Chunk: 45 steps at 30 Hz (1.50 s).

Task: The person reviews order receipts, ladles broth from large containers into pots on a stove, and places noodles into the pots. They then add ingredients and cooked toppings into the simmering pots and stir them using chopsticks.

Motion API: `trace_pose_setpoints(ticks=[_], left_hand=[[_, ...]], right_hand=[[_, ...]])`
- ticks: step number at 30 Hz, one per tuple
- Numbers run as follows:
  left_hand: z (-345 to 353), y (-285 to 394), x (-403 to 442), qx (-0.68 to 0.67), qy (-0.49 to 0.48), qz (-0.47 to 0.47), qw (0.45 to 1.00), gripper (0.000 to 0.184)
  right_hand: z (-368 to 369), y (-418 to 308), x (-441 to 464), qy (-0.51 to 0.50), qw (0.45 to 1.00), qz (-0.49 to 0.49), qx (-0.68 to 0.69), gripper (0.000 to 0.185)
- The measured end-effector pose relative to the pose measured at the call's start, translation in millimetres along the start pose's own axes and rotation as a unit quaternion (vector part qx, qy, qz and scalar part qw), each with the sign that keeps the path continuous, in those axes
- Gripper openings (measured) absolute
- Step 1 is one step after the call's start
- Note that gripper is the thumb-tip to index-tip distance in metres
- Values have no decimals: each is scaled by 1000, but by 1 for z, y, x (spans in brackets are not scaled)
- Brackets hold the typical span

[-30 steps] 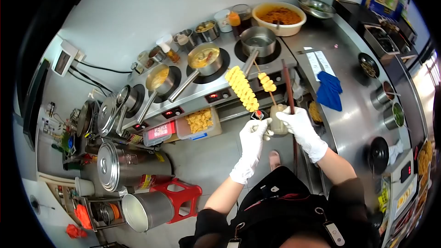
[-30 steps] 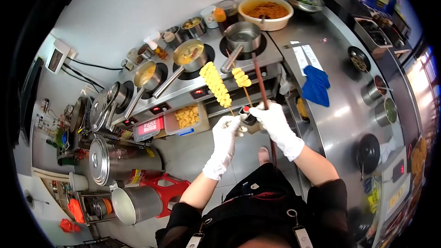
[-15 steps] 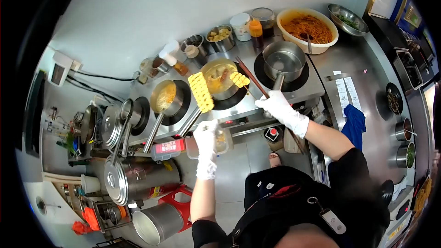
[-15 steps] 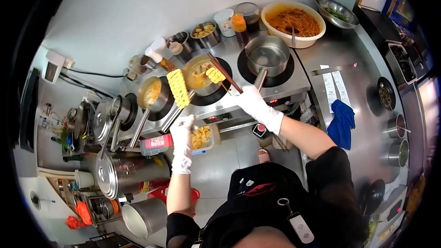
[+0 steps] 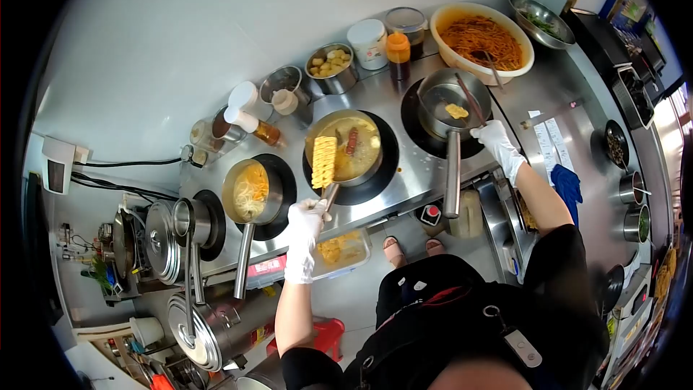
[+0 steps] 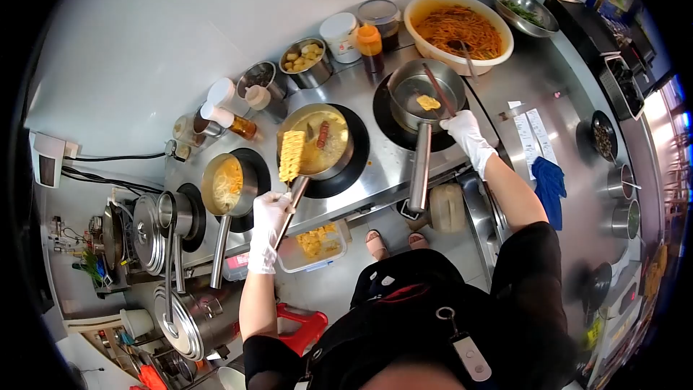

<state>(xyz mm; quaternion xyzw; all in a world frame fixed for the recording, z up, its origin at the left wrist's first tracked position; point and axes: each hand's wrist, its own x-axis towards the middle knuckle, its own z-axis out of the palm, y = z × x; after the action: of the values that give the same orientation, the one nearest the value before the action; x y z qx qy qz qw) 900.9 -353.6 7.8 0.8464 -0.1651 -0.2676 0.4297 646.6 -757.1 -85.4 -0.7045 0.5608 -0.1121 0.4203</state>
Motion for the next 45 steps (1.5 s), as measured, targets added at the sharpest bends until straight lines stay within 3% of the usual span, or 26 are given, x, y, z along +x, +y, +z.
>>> trace_pose_setpoints(ticks=[1,3,4,5,6,7,8,9,11,12,13,14,16,17,18,19,20,22,23,30,36,45], left_hand=[[-5,-6,12,32,-18,11,999,26],[-11,0,28,69,-41,24,996,23],[-12,-4,40,117,-50,41,991,19],[-8,-14,50,102,-43,78,991,19],[-7,-24,63,92,-64,66,991,17],[-6,-31,74,83,-86,54,991,15],[-3,-34,81,60,-74,29,995,14],[-2,-39,90,35,-56,18,998,11],[1,-48,105,119,36,117,985,10],[0,-43,106,117,35,117,986,10],[0,-38,107,208,90,199,953,11],[1,-34,107,296,144,277,903,12],[7,-31,111,336,129,284,889,13],[11,-29,113,376,113,290,873,14],[16,-24,116,403,93,268,870,16],[23,-22,120,410,95,270,866,16],[27,-16,121,432,76,253,863,15],[33,-6,126,463,35,206,862,15],[35,-6,129,465,38,204,861,15],[42,10,133,518,-22,133,845,18],[51,17,132,549,-26,135,824,21],[58,20,128,575,-21,142,805,22]], right_hand=[[-3,-3,1,14,1000,12,-21,34],[-25,-44,-39,88,992,-55,-73,43],[-29,-32,-33,124,986,-96,-63,44],[-44,-66,-66,164,975,-146,-34,45],[-64,-114,-107,163,984,-53,-56,48],[-74,-119,-117,265,957,-92,-76,50],[-96,-133,-135,162,986,-44,17,49],[-105,-155,-162,184,971,-140,57,47],[-114,-185,-203,263,931,-241,-72,43],[-121,-186,-212,234,938,-251,47,41],[-126,-185,-216,202,930,-258,165,40],[-117,-190,-221,202,931,-258,163,40],[-80,-211,-227,188,900,-322,225,30],[-61,-215,-220,133,904,-343,220,24],[-46,-207,-201,21,904,-384,186,19],[-31,-217,-193,-8,900,-434,44,16],[-9,-219,-188,-67,918,-382,81,15],[33,-197,-157,-162,876,-422,167,15],[46,-194,-150,-189,884,-389,176,14],[64,-186,-124,-226,885,-350,209,11],[66,-196,-122,-256,880,-365,161,13],[57,-200,-119,-297,852,-380,202,13]])
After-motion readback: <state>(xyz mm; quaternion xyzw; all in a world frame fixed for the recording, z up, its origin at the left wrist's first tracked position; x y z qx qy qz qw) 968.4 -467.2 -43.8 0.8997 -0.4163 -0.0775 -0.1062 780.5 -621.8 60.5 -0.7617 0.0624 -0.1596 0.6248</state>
